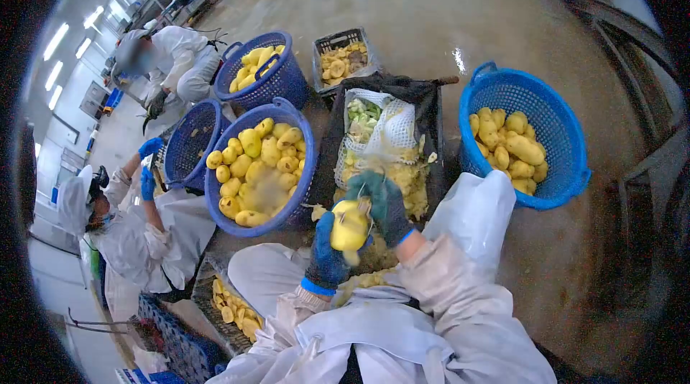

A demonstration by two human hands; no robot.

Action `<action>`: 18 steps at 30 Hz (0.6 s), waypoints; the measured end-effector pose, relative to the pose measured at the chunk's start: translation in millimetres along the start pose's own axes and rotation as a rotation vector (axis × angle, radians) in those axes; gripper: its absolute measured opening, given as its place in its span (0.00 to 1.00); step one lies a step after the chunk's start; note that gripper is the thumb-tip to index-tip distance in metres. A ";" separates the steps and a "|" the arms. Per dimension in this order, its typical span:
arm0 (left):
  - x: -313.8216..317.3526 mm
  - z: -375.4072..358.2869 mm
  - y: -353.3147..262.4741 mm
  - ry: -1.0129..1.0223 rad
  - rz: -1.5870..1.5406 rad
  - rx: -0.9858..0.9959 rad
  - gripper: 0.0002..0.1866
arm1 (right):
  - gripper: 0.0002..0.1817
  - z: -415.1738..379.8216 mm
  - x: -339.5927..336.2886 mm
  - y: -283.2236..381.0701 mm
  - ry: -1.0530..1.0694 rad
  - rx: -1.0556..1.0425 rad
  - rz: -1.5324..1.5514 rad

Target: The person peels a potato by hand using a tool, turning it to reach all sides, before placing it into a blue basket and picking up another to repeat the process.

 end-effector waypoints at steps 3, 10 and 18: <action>18.1 -14.1 -6.8 -0.078 -0.631 -0.432 0.26 | 0.10 11.6 -4.9 10.3 -0.049 -0.016 -0.040; 26.0 -24.8 -38.1 0.035 0.275 0.208 0.30 | 0.11 14.4 -12.3 -28.4 -0.004 0.073 0.139; 30.4 -32.2 -50.2 0.084 0.698 0.730 0.38 | 0.13 10.7 -17.6 -24.8 0.009 0.331 0.374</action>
Point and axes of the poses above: each hand's wrist, its own z-axis towards the middle knuckle, its own x-axis out of the palm, y = z × x, the point moved 6 cm from there along z, towards the middle knuckle, and after that the axes turned 10 degrees about -y, right-handed, at the moved point
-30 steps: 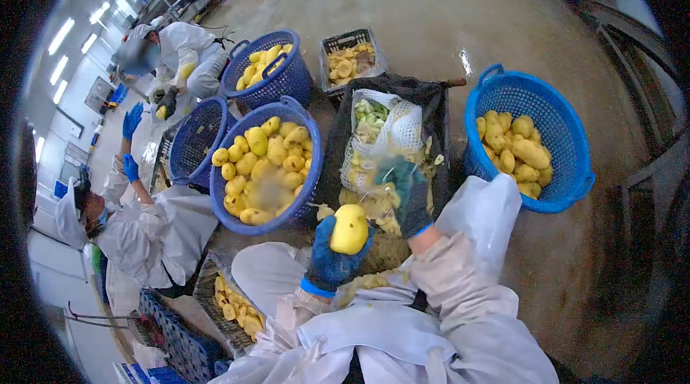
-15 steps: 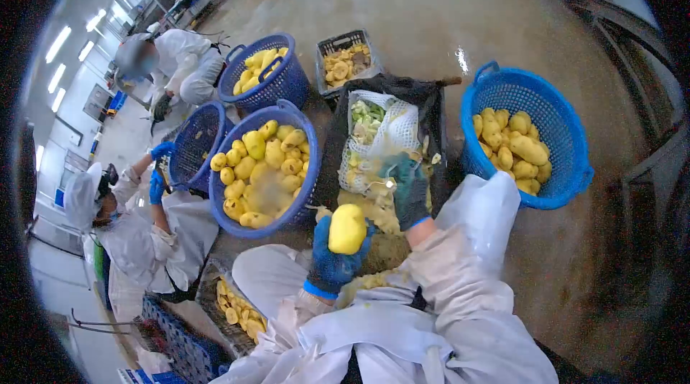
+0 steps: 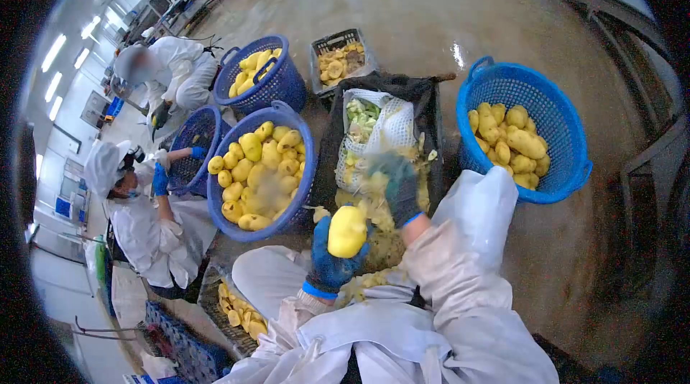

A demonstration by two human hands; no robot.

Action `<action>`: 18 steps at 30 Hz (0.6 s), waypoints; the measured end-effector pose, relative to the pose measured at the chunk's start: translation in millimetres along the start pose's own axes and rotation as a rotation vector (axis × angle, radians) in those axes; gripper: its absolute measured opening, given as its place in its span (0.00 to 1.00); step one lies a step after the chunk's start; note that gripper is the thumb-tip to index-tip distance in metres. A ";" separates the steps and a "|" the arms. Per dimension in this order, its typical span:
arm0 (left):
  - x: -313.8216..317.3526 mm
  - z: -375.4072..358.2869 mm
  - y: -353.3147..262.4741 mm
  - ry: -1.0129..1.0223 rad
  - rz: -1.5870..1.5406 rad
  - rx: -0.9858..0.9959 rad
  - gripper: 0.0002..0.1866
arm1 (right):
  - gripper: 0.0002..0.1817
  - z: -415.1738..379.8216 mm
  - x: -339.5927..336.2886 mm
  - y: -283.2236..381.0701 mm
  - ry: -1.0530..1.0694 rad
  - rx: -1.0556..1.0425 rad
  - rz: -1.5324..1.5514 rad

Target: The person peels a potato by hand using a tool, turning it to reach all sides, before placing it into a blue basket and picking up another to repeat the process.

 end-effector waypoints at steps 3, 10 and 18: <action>-1.7 8.6 -2.9 -0.196 -0.787 -0.493 0.39 | 0.14 3.3 11.2 14.3 -0.180 -0.042 0.040; 11.1 -5.1 28.8 -0.204 -1.070 -0.877 0.24 | 0.17 0.0 -13.4 2.0 -0.194 -0.040 0.071; 20.1 -3.6 34.8 -0.424 -1.428 -1.129 0.23 | 0.05 -9.9 0.4 -5.0 -0.168 -0.053 -0.018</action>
Point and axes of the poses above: each hand's wrist, its own z-axis towards the middle knuckle, its own x-axis out of the palm, y = z × x, the point moved 6 cm from there along z, towards the middle knuckle, and after that the axes turned 10 degrees about -y, right-handed, at the moved point
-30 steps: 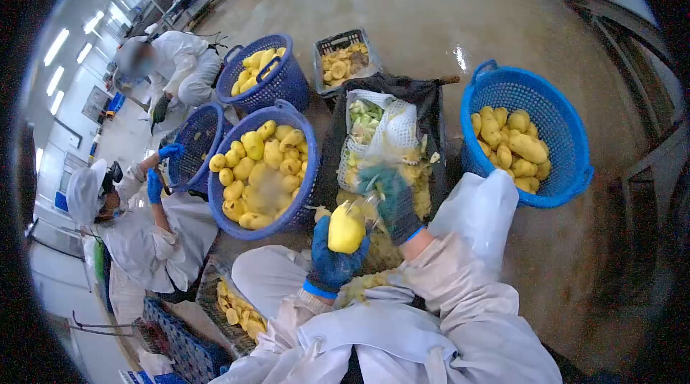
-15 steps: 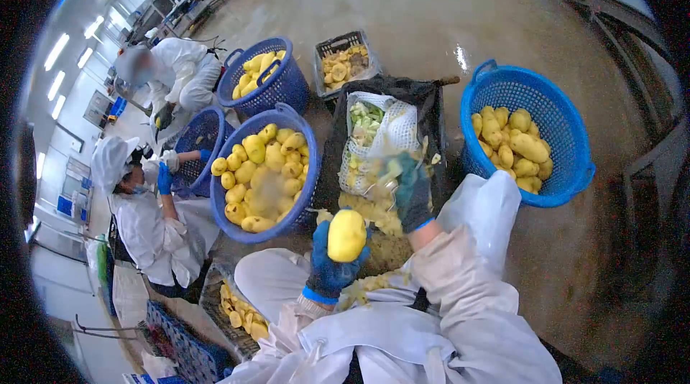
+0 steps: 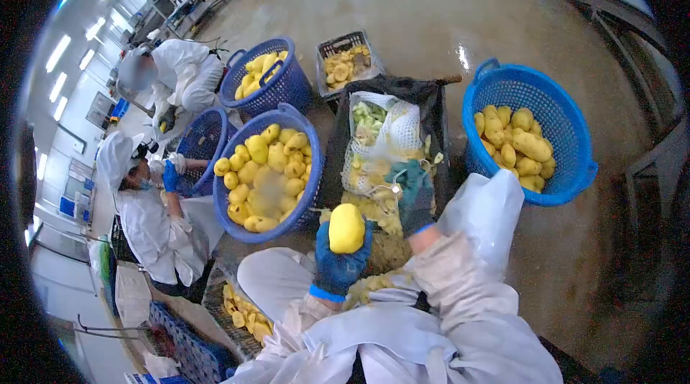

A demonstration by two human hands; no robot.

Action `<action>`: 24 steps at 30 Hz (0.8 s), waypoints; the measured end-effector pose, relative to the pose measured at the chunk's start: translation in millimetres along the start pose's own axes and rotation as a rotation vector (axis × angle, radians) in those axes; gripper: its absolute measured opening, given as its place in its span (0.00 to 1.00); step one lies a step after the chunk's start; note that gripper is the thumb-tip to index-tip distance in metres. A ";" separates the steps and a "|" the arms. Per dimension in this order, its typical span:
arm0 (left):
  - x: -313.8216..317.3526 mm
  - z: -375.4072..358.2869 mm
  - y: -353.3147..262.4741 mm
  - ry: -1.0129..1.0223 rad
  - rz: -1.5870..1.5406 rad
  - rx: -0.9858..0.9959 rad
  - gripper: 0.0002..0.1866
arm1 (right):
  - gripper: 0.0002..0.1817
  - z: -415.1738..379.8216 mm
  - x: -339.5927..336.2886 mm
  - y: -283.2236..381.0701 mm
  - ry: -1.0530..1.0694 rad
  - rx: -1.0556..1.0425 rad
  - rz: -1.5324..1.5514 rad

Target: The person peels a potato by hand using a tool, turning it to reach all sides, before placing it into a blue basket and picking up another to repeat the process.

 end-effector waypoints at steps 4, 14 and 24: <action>5.2 -1.8 6.8 0.097 0.060 -0.025 0.23 | 0.09 -49.1 37.0 38.9 0.177 -0.137 -0.175; -20.0 -4.8 10.2 0.006 0.090 -0.149 0.26 | 0.21 -36.0 38.3 27.2 0.156 -0.091 -0.026; -21.6 9.2 9.2 -0.005 0.098 -0.049 0.24 | 0.16 -4.4 15.4 8.2 0.110 0.106 0.222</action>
Point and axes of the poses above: each hand's wrist, its own z-axis towards the middle knuckle, its own x-axis out of the palm, y = z × x, the point moved 6 cm from there along z, towards the middle knuckle, and after that the axes turned 10 degrees about -y, right-handed, at the moved point
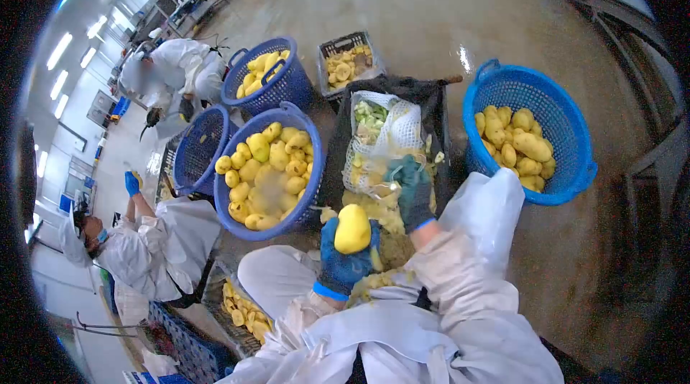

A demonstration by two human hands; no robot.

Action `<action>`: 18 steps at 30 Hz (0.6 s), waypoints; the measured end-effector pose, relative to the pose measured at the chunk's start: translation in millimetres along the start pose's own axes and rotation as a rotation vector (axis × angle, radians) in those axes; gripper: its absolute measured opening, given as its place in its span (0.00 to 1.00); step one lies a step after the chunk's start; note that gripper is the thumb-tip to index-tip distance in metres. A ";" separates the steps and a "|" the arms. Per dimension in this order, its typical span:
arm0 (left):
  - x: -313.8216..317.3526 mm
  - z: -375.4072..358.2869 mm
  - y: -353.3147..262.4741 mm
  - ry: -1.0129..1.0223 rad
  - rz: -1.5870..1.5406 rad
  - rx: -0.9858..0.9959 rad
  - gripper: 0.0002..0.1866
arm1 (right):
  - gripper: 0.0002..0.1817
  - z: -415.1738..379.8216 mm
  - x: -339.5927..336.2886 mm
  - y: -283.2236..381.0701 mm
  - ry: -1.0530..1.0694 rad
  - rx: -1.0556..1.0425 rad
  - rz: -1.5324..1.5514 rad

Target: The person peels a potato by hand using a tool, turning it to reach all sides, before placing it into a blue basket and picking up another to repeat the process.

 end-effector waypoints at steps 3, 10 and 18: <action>9.9 -2.2 4.1 -0.016 -0.104 -0.056 0.23 | 0.17 -35.8 33.4 13.8 0.090 0.063 0.062; 33.5 -26.2 4.6 0.085 0.123 -0.038 0.27 | 0.12 4.2 5.3 -15.1 0.161 0.182 0.169; 12.4 -20.3 -10.3 0.273 0.518 0.222 0.32 | 0.21 -10.0 17.6 29.4 -0.129 0.047 -0.141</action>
Point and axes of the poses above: each hand's wrist, its own z-axis towards the middle knuckle, its own x-axis out of the palm, y = z × x, the point moved 6 cm from there along z, towards the middle knuckle, and after that the axes turned 10 degrees about -y, right-handed, at the moved point
